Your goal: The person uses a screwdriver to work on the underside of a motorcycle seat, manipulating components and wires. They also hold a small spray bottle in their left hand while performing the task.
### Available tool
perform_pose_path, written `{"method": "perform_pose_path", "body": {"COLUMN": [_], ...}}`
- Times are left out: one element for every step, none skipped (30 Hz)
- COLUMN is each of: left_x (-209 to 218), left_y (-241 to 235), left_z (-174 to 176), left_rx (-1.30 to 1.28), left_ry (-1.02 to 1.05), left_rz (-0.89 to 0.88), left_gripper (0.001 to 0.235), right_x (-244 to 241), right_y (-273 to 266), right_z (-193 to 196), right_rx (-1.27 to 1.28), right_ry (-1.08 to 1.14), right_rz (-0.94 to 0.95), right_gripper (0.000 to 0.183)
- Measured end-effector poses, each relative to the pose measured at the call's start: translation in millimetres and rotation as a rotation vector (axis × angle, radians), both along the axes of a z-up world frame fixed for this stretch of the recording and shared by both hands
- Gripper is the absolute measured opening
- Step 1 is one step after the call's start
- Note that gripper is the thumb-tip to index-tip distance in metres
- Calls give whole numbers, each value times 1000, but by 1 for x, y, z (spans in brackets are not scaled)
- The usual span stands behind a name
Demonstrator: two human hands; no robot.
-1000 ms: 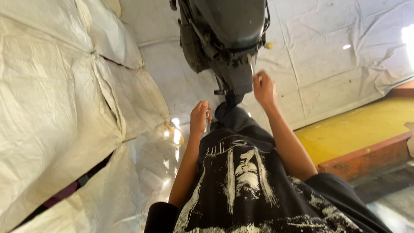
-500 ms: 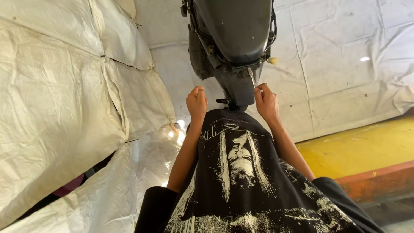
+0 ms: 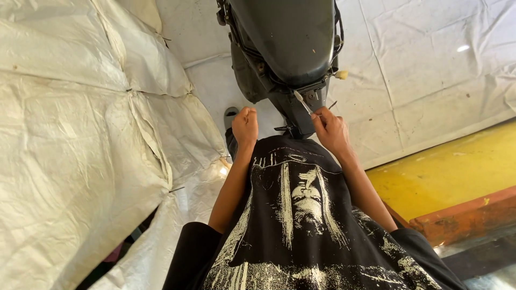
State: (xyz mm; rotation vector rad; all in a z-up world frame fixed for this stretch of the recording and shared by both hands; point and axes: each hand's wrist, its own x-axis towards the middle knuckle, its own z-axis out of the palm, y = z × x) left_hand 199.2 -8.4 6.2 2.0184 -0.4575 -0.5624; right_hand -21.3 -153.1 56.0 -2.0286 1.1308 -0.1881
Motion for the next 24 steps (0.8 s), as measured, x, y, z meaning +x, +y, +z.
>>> {"method": "perform_pose_path", "body": {"left_x": [7,15,22,29,36,42,49,57,65,74,86,98,108,118,126,133,144,155,164,172,177,183,190,197], "left_y": [-1,-2,-4,-1,-1,0,2,4,7,11,14,17,19,19,20,21,22,22,24,27,27,25,25,26], "left_z": [-1,-3,-4,3,9,15,15,15,16,9,1,-7,-8,-10,-12,-13,-13,-13,-15,-16,-18,-19,-19,-21], "left_rx": [4,-9,-22,-18,-8,1,-2,-33,-63,-63,-55,-46,-44,-52,-61,-61,-53,-45,-40,-29,-26,-31,-38,-44], "left_ry": [1,0,2,5,5,4,11,118,225,232,299,366,374,420,467,477,472,467,472,464,458,465,457,448], "left_rz": [-12,-81,-154,-171,-193,-215,-232,-260,-283,-296,-313,-329,-350,-356,-358,-375,-385,-396,-416,-411,-400,-415,-434,-454], "left_gripper": [33,35,38,38,37,36,36,39,42,42,40,40,40,40,39,39,40,42,42,41,41,41,44,46], "right_x": [6,12,18,26,34,42,53,65,79,90,105,119,133,145,157,155,158,160,155,150,142,149,158,166], "right_y": [3,7,11,16,19,23,26,29,31,31,31,31,31,30,27,34,40,46,55,65,71,68,69,69], "right_z": [1,3,4,-8,-20,-31,-34,-36,-38,-38,-39,-41,-48,-57,-66,-72,-80,-87,-79,-72,-62,-61,-61,-61], "right_rx": [4,10,16,21,16,13,12,-37,-85,-84,-119,-153,-150,-176,-203,-201,-170,-139,-133,-93,-64,-67,-5,57], "right_ry": [1,28,57,60,112,165,172,205,237,245,306,369,378,428,481,492,526,558,564,542,521,529,522,515], "right_rz": [-12,1,9,-8,7,21,3,18,38,26,19,12,-8,-24,-34,-50,-69,-89,-108,-181,-248,-262,-317,-372], "right_gripper": [12,13,14,14,16,18,18,18,18,18,19,21,21,20,19,19,19,19,19,21,24,24,24,24]}}
